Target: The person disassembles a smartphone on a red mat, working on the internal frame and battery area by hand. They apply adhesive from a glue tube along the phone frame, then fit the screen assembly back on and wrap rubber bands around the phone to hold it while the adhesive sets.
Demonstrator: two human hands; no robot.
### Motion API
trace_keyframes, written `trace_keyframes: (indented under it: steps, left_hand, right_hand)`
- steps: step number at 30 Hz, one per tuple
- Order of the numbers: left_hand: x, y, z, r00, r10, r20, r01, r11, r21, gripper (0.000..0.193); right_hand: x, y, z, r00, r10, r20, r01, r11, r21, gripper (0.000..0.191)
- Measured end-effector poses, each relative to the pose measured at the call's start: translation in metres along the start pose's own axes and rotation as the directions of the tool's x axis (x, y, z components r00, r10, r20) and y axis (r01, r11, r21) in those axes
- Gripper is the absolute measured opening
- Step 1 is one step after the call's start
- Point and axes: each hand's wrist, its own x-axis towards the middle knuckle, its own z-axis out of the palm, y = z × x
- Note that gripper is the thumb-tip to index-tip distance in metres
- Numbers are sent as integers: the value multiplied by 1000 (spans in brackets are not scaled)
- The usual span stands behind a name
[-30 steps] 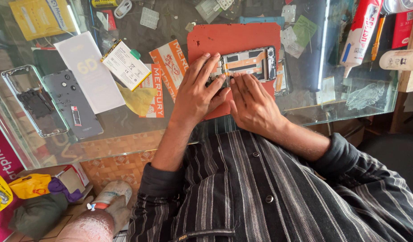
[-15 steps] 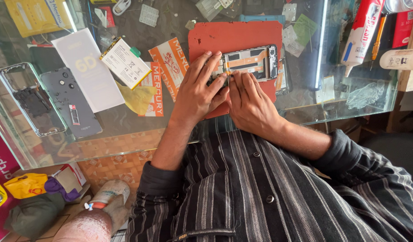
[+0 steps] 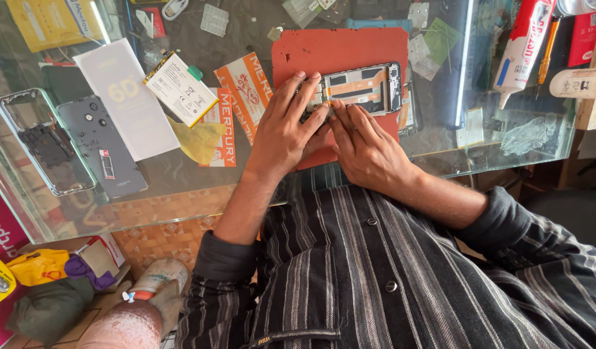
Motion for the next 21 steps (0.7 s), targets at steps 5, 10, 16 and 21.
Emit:
trace_keyframes:
  steps: [5,10,16,21]
  left_hand:
    - [0,-1,0,1000,27,7,-28,999,33,29]
    - [1,-2,-1,999,45,29,-46,998,50,29]
    - [0,-5,-1,996,76,57,-79,996,51,33]
    - [-2,-5,0,996,82,26,-83,996,26,34]
  right_hand:
    - [4,10,-7,994,-107,7,107,993,-57,53]
    - [12,11,-14,981,-190,49,196,960,-202,54]
    - [15,6,-15,954,-248,171,292,898,-330,56]
    - [9,2,-12,991,-131,24,133,970,-203,53]
